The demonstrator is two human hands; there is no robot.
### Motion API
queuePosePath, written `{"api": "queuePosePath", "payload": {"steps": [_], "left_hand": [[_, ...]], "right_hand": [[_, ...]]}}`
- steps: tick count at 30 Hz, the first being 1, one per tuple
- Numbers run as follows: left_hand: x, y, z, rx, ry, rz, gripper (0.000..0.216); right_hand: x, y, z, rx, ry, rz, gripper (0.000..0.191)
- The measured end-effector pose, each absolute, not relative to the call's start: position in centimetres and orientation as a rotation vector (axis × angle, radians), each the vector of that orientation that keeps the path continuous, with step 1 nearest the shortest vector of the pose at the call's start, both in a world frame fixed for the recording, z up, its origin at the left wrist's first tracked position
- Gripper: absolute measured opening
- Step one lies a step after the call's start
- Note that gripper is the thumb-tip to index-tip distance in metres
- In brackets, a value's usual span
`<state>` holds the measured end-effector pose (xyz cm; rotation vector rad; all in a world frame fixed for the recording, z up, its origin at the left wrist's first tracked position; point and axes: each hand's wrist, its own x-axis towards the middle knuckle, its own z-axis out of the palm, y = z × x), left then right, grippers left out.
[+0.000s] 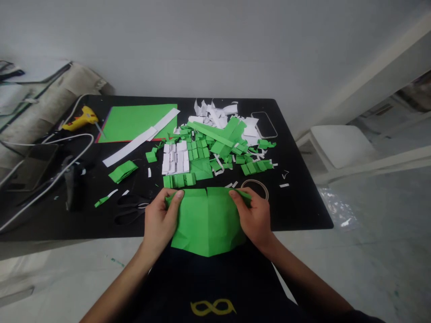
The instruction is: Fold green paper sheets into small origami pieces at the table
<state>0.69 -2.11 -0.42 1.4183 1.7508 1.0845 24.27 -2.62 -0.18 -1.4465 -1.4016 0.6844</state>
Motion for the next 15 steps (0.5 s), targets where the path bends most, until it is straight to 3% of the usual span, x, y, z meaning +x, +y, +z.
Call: {"api": "queuePosePath", "payload": {"steps": [15], "left_hand": [[0.96, -2.08, -0.34, 1.423, 1.792, 1.158, 0.03]], "right_hand": [[24.1, -2.47, -0.16, -1.524, -1.289, 0.701, 0.033]]}}
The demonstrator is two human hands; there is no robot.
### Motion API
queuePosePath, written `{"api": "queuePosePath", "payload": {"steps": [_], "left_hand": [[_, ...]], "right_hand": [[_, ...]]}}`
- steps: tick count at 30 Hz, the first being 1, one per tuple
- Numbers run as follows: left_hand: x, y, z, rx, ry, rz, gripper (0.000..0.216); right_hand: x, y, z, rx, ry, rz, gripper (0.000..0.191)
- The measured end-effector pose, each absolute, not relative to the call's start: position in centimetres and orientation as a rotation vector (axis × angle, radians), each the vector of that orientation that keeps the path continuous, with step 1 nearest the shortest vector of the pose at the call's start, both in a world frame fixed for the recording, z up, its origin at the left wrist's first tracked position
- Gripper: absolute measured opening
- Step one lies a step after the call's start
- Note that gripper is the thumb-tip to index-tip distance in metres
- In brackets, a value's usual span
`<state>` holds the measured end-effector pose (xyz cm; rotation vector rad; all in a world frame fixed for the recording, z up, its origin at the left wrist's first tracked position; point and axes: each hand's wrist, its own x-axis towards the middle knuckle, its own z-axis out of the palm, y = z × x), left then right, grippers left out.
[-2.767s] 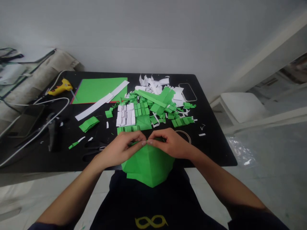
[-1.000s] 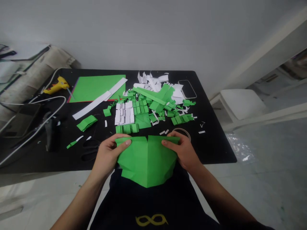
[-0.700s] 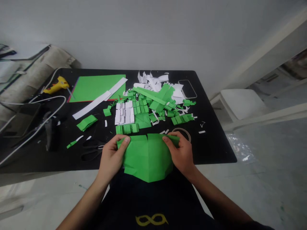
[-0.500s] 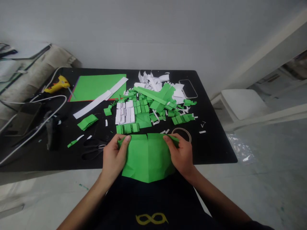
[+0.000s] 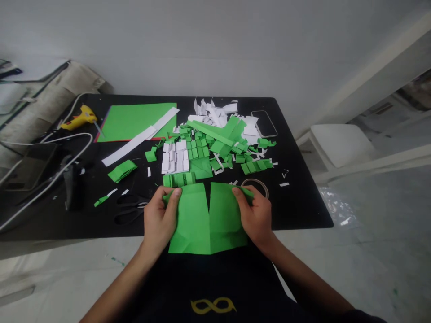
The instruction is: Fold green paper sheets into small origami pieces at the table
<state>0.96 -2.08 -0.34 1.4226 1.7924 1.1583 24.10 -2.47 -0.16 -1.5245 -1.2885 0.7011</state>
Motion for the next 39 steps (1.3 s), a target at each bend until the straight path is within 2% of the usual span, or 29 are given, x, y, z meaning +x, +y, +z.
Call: {"api": "queuePosePath", "payload": {"steps": [3, 8, 12, 15, 21, 25, 31, 39], "left_hand": [[1.0, -1.8, -0.3, 1.286, 1.713, 1.16, 0.031], [0.6, -1.6, -0.1, 0.85, 1.462, 1.177, 0.044], [0.5, -1.6, 0.5, 0.62, 1.316, 1.197, 0.047], [0.6, -2.0, 1.0, 0.509, 1.216, 1.142, 0.042], [1.2, -3.7, 0.4, 0.386, 1.179, 0.998, 0.048], [1.4, -4.3, -0.4, 0.574, 1.325, 0.969, 0.05], [1.3, -4.3, -0.8, 1.1, 1.661, 1.132, 0.036], [0.5, -3.7, -1.1, 1.146, 1.765, 1.217, 0.03]], "right_hand": [[24.4, -2.2, 0.2, -1.507, -1.128, 0.955, 0.03], [25.1, -2.4, 0.7, -1.277, -0.654, 1.749, 0.041], [25.0, -2.9, 0.5, -1.188, -0.429, 1.913, 0.043], [24.2, -3.4, 0.2, -1.226, -0.444, 1.819, 0.043], [23.2, -4.4, -0.3, -1.399, -0.937, 1.157, 0.028], [23.4, -4.5, -0.8, -1.415, -1.102, 0.925, 0.022], [23.7, -4.1, -1.0, -1.436, -1.19, 0.8, 0.026], [24.3, -3.6, -0.6, -1.449, -1.214, 0.712, 0.024]]}}
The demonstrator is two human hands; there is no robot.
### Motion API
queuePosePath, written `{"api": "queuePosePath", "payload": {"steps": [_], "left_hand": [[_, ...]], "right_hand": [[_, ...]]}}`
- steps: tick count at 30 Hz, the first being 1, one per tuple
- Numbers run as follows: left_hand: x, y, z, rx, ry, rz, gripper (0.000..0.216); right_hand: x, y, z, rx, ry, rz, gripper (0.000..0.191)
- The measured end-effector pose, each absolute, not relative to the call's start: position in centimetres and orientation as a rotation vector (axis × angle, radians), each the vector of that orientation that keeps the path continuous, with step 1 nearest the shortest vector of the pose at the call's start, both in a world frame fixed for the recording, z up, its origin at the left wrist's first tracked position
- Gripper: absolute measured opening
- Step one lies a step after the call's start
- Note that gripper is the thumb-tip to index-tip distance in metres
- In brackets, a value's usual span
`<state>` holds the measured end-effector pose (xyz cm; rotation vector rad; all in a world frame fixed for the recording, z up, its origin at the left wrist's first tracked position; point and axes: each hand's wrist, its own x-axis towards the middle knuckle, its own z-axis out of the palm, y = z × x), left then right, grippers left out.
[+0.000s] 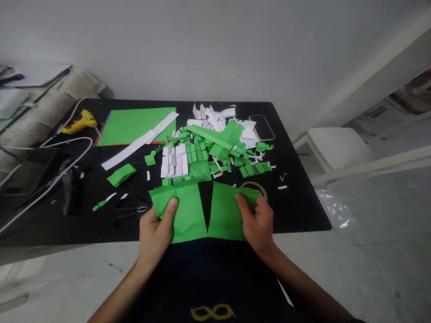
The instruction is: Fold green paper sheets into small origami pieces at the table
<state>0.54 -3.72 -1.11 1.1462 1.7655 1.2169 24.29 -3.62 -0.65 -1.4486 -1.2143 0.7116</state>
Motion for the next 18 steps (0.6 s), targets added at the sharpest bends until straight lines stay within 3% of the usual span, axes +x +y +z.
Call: {"api": "queuePosePath", "payload": {"steps": [9, 12, 14, 16, 18], "left_hand": [[-0.5, -3.1, -1.0, 1.033, 1.644, 1.175, 0.036], [0.1, -2.9, -0.8, 0.943, 1.529, 1.118, 0.047], [0.6, -2.8, -0.8, 0.905, 1.473, 1.087, 0.051], [0.9, -2.8, -0.6, 0.889, 1.43, 1.069, 0.051], [1.3, -2.8, -0.4, 0.9, 1.384, 1.048, 0.048]], "right_hand": [[27.7, -0.5, -0.8, -1.599, -1.448, 0.437, 0.029], [27.7, 0.4, -0.7, -1.546, -1.539, 0.184, 0.05], [26.9, 0.2, -0.2, -1.478, -1.549, 0.05, 0.054], [25.7, -0.6, 0.5, -1.414, -1.545, 0.125, 0.045], [24.3, -1.5, 1.2, -1.323, -1.561, 0.551, 0.031]]}}
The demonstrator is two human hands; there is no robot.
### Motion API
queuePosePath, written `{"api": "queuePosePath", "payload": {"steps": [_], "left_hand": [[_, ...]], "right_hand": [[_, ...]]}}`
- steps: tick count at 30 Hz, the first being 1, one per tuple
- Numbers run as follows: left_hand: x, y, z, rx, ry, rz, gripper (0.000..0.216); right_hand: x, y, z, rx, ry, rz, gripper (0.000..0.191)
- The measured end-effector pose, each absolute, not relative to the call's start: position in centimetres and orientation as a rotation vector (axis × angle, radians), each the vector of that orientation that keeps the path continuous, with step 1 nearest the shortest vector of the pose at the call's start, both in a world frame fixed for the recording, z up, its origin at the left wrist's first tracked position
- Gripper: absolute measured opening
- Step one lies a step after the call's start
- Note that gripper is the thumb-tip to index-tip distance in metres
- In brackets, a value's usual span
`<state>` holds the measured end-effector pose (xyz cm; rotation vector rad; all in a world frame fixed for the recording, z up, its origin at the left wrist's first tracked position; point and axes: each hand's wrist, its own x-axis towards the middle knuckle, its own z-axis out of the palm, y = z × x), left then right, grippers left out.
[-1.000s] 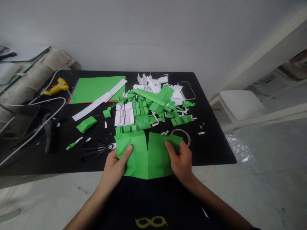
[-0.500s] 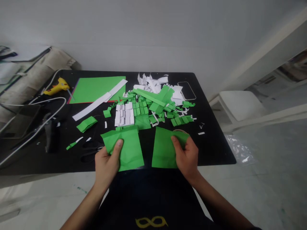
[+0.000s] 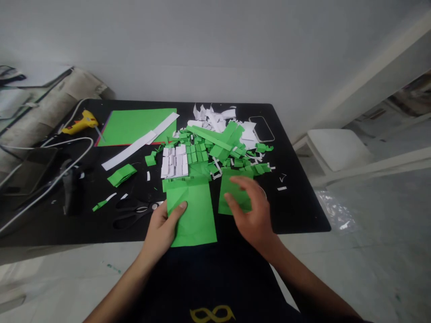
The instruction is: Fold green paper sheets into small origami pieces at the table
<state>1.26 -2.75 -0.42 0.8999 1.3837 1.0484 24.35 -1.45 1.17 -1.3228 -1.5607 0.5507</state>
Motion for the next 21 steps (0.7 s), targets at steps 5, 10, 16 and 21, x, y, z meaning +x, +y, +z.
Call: {"api": "queuePosePath", "payload": {"steps": [5, 10, 16, 21], "left_hand": [[2.0, -2.6, 0.4, 0.988, 1.254, 0.989, 0.042], [2.0, -2.6, 0.9, 1.001, 1.208, 1.014, 0.039], [1.6, -2.8, 0.6, 1.063, 1.223, 1.0, 0.034], [1.4, -2.6, 0.2, 1.202, 1.289, 1.076, 0.027]], "right_hand": [[22.3, -2.1, 1.7, -1.229, -1.362, 1.478, 0.024], [22.6, -1.6, 1.4, -1.284, -1.284, 1.434, 0.031], [23.3, -1.8, 1.4, -1.302, -1.276, 1.457, 0.036], [23.7, -1.8, 1.3, -1.298, -1.256, 1.47, 0.028]]}}
